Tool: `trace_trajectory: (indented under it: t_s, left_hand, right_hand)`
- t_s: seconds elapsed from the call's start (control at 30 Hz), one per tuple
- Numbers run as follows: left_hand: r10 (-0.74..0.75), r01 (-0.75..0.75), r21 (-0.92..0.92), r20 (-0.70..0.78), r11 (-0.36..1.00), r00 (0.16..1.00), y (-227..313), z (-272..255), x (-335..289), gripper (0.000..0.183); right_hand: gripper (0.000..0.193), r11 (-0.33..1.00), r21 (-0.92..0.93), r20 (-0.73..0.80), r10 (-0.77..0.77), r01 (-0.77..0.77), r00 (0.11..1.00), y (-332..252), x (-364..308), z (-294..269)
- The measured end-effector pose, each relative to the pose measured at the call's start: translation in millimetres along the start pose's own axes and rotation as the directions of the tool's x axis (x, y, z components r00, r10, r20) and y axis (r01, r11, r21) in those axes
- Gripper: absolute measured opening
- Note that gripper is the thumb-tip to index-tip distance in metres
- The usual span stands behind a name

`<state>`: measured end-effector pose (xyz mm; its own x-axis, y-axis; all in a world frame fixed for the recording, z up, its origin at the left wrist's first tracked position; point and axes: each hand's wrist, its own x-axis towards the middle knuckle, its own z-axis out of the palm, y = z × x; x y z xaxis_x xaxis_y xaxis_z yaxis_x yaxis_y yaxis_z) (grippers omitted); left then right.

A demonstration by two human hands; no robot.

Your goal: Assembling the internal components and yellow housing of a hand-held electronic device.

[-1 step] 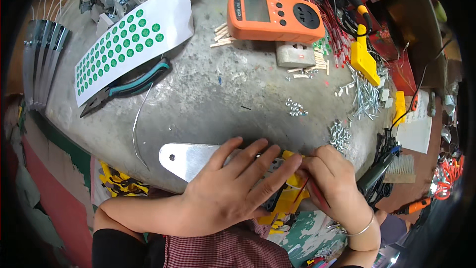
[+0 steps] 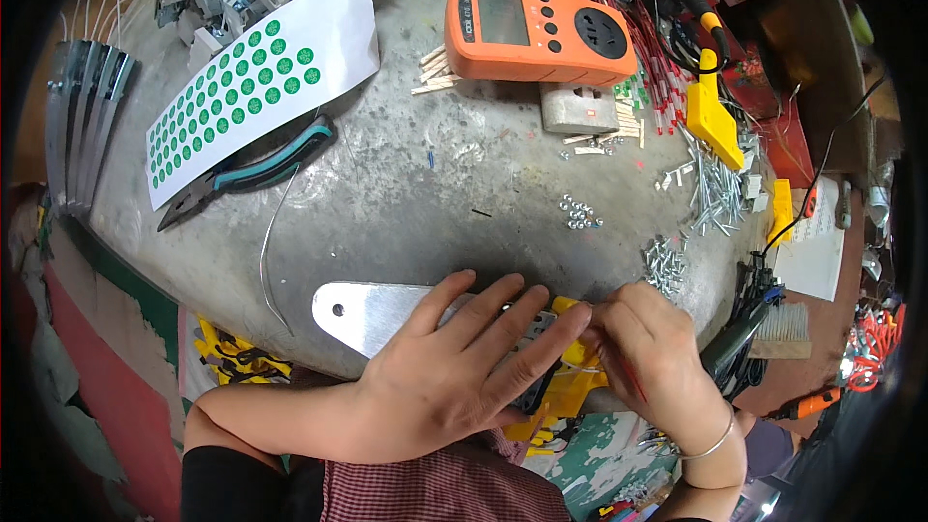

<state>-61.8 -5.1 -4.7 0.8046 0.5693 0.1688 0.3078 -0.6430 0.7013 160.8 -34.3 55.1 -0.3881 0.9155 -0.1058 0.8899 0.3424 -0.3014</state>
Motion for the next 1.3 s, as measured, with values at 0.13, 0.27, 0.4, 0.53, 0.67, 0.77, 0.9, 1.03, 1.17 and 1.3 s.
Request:
trace_trajectory:
  t_s: [0.13, 0.27, 0.4, 0.53, 0.67, 0.77, 0.9, 1.03, 1.17, 1.3]
  left_hand:
    - [-0.033, 0.032, 0.029, 0.028, 0.999, 0.999, 1.5, -2.8, 0.6, 0.104]
    - [-0.052, 0.050, 0.041, 0.055, 0.998, 0.997, 2.3, -4.9, 1.0, 0.107]
    - [-0.057, 0.054, 0.037, 0.081, 0.998, 0.995, 2.3, -5.8, 4.1, 0.106]
    - [0.018, -0.018, 0.029, -0.004, 0.999, 1.000, 2.1, -4.2, 3.6, 0.087]
    - [0.393, -0.348, 0.247, -0.161, 0.904, 0.905, 14.7, 8.2, -19.0, 0.038]
    - [0.365, -0.327, 0.388, -0.026, 0.862, 0.931, 31.0, 14.8, -5.4, 0.019]
    - [0.386, -0.383, 0.332, 0.060, 0.862, 0.920, 25.0, 17.4, 3.8, 0.014]
    - [0.476, -0.476, -0.068, -0.017, 0.877, 0.879, 6.2, 21.4, 2.0, 0.025]
    - [0.288, -0.308, -0.120, -0.161, 0.944, 0.944, 4.1, 1.8, -2.3, 0.060]
    - [0.010, -0.006, 0.137, -0.026, 0.991, 1.000, 4.4, 2.6, 0.7, 0.087]
  right_hand:
    - [0.027, 0.993, -0.116, 0.102, 0.030, -0.019, 0.994, -8.1, 4.5, 0.7]
    - [0.017, 0.984, -0.153, 0.006, 0.088, -0.086, 0.996, -8.0, -6.0, 18.8]
    - [0.014, 0.881, 0.408, -0.028, 0.273, -0.238, 0.962, 6.0, -19.0, 8.2]
    - [0.016, 0.686, 0.686, -0.301, 0.573, -0.244, 0.762, 8.4, -36.7, -3.3]
    - [0.007, 0.825, 0.495, -0.218, 0.423, -0.274, 0.880, 1.9, -40.6, 1.1]
    - [0.011, 0.707, 0.574, -0.182, 0.602, -0.413, 0.778, -14.6, -34.1, 6.9]
    - [0.014, 0.858, 0.409, -0.202, 0.416, -0.310, 0.886, -6.9, -32.5, 7.5]
    - [0.013, 0.898, 0.344, -0.169, 0.347, -0.275, 0.922, -4.1, -25.0, 7.6]
    - [0.014, 0.941, 0.284, -0.203, 0.245, -0.182, 0.948, -1.8, -20.6, 10.0]
    - [0.015, 0.998, 0.029, -0.198, 0.060, -0.056, 0.978, 5.5, -18.2, 13.2]
